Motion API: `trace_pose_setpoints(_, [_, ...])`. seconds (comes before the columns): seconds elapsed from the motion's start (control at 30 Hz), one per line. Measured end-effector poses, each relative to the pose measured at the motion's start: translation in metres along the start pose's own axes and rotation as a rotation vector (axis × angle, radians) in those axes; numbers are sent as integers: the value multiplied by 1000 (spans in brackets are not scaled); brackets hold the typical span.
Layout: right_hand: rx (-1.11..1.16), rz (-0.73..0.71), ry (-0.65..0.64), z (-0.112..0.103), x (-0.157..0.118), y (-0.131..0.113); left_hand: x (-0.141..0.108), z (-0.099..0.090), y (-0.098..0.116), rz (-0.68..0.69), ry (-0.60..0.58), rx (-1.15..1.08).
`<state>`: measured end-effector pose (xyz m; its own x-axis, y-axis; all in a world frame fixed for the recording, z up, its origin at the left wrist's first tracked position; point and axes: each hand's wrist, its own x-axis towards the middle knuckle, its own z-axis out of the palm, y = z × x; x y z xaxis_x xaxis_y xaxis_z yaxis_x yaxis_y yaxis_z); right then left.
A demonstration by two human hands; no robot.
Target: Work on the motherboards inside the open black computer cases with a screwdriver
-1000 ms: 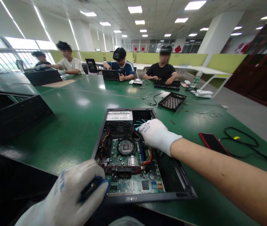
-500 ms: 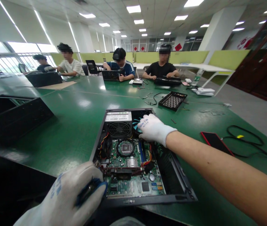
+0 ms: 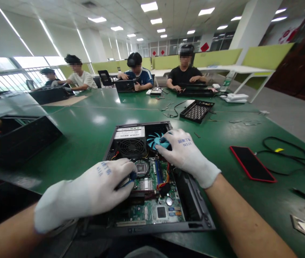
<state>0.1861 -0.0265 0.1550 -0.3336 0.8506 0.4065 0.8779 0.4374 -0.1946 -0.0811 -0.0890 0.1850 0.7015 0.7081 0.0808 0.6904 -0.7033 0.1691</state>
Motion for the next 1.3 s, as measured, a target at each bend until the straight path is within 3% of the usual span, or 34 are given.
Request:
trace_pose_setpoints(0.23, [44,17,31,1,-4,1,81,31,-26,-38,-370,215])
trace_pose_setpoints(0.47, [41,5,34,3,-5,3,119,71,-36,-100,-676,333])
trace_pose_setpoints(0.67, [63,7,15,2,-7,6,122,83,-46,-69,-652,306])
trace_pose_setpoints(1.3, [74,4,74,8,-8,7,124,73,-46,-62,-571,333])
